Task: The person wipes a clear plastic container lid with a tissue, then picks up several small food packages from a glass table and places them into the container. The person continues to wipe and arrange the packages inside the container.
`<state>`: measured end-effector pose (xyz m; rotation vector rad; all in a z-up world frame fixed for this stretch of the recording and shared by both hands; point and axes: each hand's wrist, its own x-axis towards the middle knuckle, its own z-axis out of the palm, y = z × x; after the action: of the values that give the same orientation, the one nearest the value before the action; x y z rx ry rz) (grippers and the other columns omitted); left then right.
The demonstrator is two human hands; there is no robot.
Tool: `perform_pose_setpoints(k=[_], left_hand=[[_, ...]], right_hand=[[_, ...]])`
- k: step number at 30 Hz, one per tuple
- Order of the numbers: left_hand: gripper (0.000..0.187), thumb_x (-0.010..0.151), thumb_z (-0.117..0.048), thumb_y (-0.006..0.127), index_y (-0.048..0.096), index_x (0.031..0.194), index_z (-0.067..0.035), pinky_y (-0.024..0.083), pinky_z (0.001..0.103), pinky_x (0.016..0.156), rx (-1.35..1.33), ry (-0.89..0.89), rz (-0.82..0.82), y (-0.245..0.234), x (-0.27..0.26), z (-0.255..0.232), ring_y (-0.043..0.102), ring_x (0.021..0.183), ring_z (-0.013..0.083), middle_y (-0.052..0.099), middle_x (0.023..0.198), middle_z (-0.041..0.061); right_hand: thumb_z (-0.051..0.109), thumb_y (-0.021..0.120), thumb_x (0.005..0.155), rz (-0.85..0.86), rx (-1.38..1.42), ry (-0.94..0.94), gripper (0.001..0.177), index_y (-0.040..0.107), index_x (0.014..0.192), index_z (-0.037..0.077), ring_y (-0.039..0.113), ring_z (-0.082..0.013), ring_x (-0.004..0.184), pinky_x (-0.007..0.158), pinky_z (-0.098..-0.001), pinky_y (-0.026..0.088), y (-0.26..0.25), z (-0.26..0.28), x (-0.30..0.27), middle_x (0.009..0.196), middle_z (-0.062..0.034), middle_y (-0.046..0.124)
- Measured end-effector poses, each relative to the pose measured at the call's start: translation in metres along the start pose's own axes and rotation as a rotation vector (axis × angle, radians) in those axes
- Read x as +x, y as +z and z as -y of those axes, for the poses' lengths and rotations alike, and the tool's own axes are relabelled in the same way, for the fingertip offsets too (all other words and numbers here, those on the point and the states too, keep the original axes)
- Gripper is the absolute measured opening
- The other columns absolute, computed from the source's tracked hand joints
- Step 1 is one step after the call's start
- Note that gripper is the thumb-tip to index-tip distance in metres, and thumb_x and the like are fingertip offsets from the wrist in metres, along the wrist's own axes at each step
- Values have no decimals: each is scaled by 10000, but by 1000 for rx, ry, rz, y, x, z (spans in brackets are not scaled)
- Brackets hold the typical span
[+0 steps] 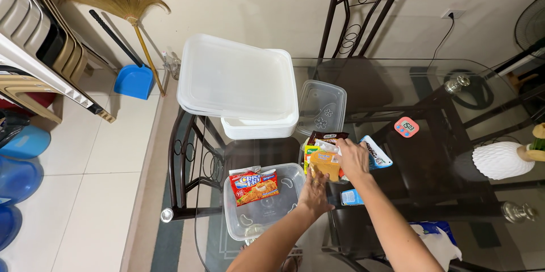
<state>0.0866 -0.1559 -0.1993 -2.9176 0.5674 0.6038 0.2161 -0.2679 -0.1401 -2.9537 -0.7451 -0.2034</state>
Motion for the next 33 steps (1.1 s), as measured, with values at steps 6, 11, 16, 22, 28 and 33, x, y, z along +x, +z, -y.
perform_pose_setpoints(k=[6, 11, 16, 22, 28, 33], left_hand=[[945, 930, -737, 377, 266, 1601, -81, -55, 657, 1179, -3, -45, -29, -6, 3, 4, 46, 1553, 317, 99, 1696, 97], [787, 979, -525, 531, 365, 1543, -3, 136, 566, 1243, -203, -22, -292, -35, -25, 29, 215, 1526, 340, 264, 1629, 164], [920, 733, -283, 830, 395, 1474, 47, 348, 436, 1125, -1071, -155, -814, -88, -76, 88, 460, 1344, 335, 497, 1428, 211], [746, 888, -328, 773, 560, 1485, 67, 456, 375, 1069, -1827, 289, -479, -115, -128, 115, 595, 1245, 298, 657, 1371, 191], [692, 945, -492, 581, 484, 1450, -29, 550, 454, 958, -2502, 100, -433, -104, -153, 106, 660, 1169, 252, 638, 1327, 122], [646, 996, -488, 508, 449, 1508, -99, 456, 366, 1105, -2648, 45, -703, -102, -154, 100, 572, 1321, 173, 584, 1454, 65]], right_hand=[[196, 830, 787, 14, 91, -82, 206, 697, 921, 112, 686, -281, 842, 901, -417, 434, -11, -4, 8, 909, -76, 742], [196, 840, 760, -59, 183, -73, 167, 726, 853, 115, 640, -350, 791, 830, -440, 488, -59, 7, 1, 777, -141, 721], [232, 858, 737, 311, 501, -49, 218, 717, 837, 98, 704, -255, 703, 683, -353, 536, -146, 22, 5, 692, -126, 712], [160, 876, 710, 419, 927, -274, 188, 751, 796, 49, 650, -74, 703, 647, -276, 524, -196, 51, 24, 723, -31, 736], [270, 874, 775, -121, 1061, 299, 380, 639, 941, 23, 575, -152, 675, 615, -328, 465, -181, 122, 30, 761, -38, 620], [302, 703, 951, -343, 882, 47, 525, 498, 1323, -7, 573, -324, 1168, 988, -428, 457, -150, 206, -24, 1273, -221, 576]])
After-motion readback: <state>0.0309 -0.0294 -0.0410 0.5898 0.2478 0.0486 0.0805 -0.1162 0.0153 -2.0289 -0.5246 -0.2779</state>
